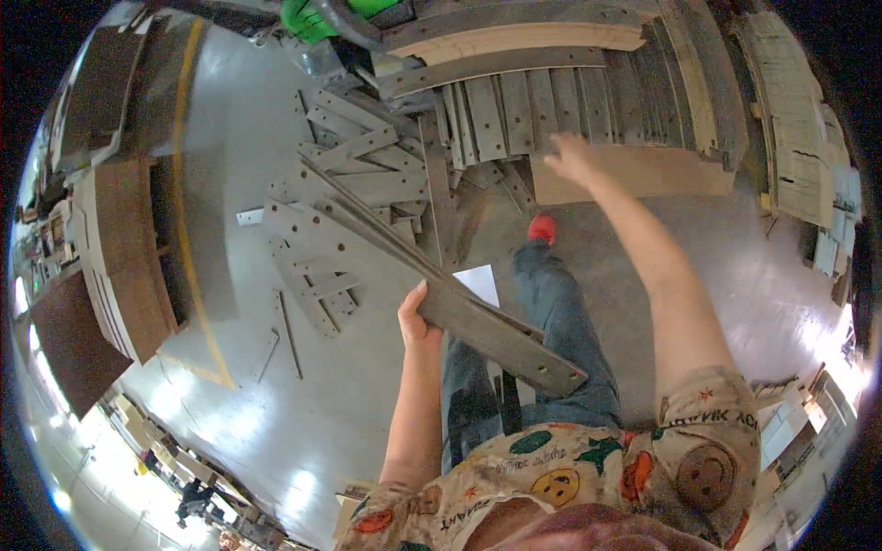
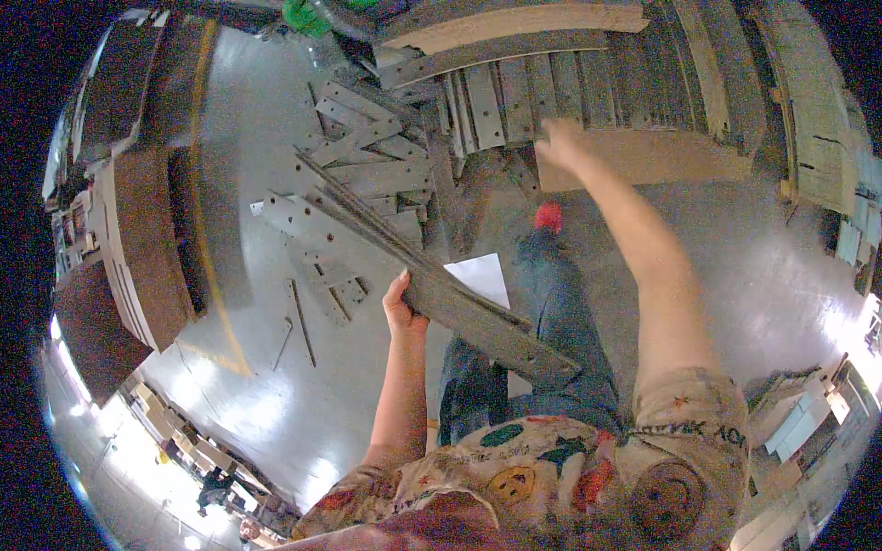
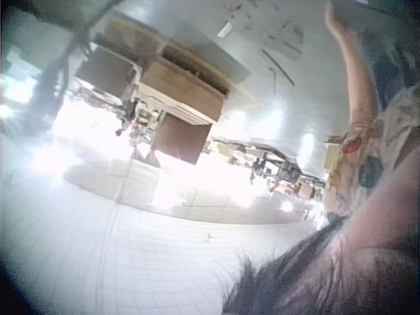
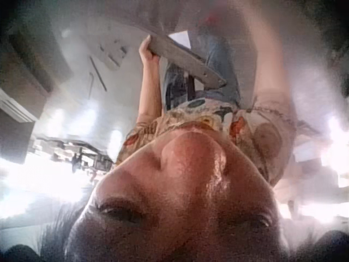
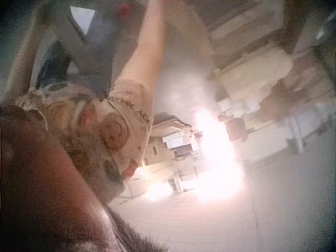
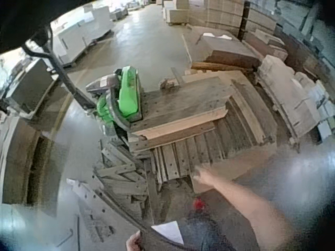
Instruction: The person picks up curved wooden slats from a table and stacks them on a large pallet by hand.
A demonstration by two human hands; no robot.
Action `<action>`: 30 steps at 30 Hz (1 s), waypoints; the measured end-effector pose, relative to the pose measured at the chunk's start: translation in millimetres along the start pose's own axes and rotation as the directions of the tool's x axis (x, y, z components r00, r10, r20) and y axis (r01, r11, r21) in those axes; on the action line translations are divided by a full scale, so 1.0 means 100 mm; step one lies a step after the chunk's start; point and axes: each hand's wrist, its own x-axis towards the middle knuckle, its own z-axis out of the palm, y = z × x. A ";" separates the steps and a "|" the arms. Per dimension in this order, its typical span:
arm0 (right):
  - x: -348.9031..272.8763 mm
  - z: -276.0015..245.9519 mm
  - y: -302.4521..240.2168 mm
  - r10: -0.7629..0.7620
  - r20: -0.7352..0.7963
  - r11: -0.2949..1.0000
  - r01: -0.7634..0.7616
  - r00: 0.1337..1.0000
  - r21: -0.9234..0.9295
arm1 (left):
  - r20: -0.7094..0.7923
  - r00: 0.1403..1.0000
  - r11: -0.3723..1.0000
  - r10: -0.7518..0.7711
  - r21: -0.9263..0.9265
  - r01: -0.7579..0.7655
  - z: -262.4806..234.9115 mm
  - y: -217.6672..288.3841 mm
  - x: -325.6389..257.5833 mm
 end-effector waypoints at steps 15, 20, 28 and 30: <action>2.58 0.16 1.27 -0.405 -0.156 0.649 0.163 0.901 -0.743 | -0.324 0.946 0.986 0.011 -0.153 -0.064 0.72 -1.24 0.52; 2.57 0.22 1.31 -0.428 -0.101 0.549 0.169 0.898 -0.818 | -0.310 0.950 0.995 0.042 -0.072 -0.067 0.95 -1.24 0.69; 1.75 -0.36 1.23 -0.579 -0.070 0.756 0.502 0.813 -0.421 | -0.191 0.980 0.993 0.060 -0.088 -0.078 1.10 -1.39 1.20; 1.18 -0.37 1.31 -0.538 -0.143 0.843 0.533 0.830 -0.077 | -0.179 0.983 0.993 0.049 -0.101 -0.068 1.22 -1.43 1.16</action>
